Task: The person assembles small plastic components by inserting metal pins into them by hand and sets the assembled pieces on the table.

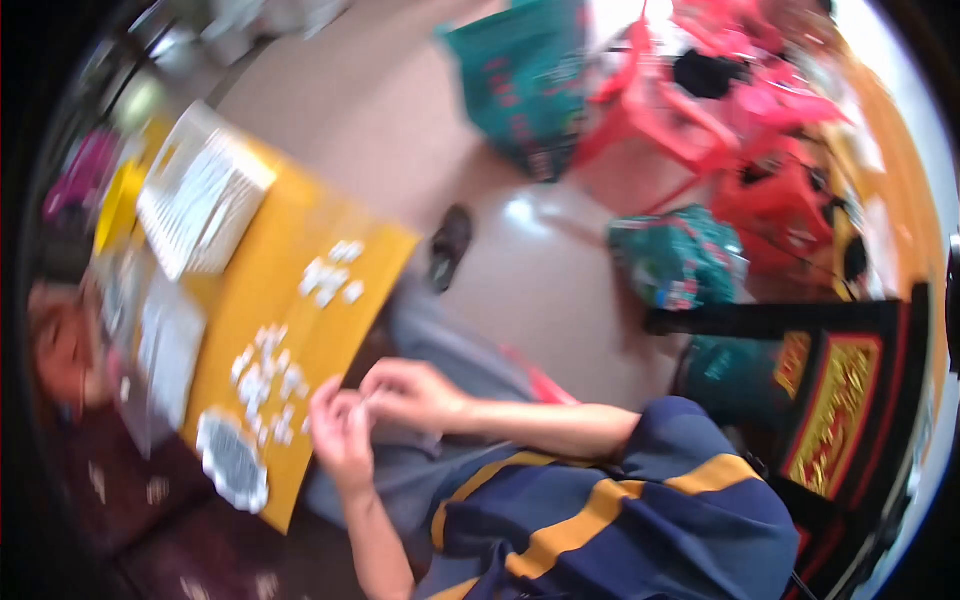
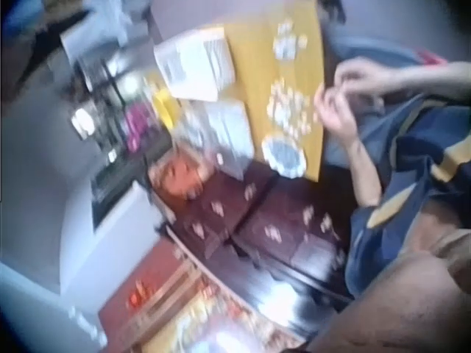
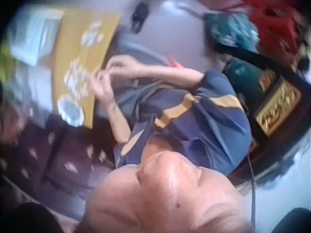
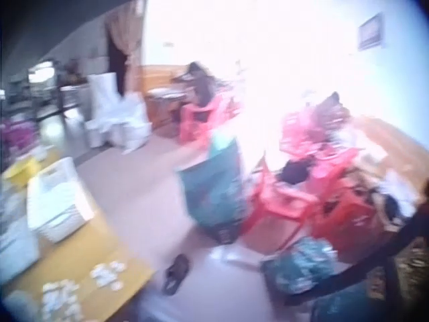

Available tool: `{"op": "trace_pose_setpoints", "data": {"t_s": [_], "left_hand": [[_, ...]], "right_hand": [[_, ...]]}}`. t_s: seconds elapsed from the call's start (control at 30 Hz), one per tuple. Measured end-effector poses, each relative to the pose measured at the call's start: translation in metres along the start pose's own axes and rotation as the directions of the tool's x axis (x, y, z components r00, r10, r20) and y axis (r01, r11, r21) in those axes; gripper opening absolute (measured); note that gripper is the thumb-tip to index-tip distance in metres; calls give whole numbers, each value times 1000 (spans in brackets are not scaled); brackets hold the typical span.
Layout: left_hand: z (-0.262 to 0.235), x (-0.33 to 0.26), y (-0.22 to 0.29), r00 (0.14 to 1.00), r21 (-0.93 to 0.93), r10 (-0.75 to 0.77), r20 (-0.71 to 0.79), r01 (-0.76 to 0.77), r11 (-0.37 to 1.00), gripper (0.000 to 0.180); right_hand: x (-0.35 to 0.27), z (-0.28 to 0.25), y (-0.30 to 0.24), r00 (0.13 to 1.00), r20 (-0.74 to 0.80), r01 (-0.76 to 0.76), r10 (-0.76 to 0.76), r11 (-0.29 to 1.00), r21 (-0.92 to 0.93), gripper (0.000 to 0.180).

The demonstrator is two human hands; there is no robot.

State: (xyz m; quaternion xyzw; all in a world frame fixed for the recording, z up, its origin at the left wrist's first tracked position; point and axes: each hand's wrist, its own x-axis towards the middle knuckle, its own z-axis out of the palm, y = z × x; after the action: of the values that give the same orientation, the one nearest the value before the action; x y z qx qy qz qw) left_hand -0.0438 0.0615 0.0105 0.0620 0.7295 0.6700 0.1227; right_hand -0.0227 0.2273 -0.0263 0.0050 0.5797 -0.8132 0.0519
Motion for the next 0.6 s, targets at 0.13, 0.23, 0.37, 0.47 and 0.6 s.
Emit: {"op": "trace_pose_setpoints", "data": {"t_s": [0.13,0.23,0.37,0.47,0.6], "left_hand": [[1,24,7,999,-36,7,-34,-8,999,31],[-16,37,12,969,301,212,-127,-167,939,19],[-30,57,20,932,614,348,-96,-220,758,18],[-35,76,21,913,731,401,-73,-224,644,16],[-54,91,15,890,849,443,-109,-148,507,17]], "right_hand": [[-3,-19,-14,963,-28,-249,269,924,291,11],[0,-19,-13,966,-94,-199,242,923,329,11],[0,-16,-5,977,-30,-186,210,918,350,12],[-1,-14,-7,979,-25,-183,203,924,335,12],[-2,-15,-9,979,-47,-173,200,925,339,11]]}}
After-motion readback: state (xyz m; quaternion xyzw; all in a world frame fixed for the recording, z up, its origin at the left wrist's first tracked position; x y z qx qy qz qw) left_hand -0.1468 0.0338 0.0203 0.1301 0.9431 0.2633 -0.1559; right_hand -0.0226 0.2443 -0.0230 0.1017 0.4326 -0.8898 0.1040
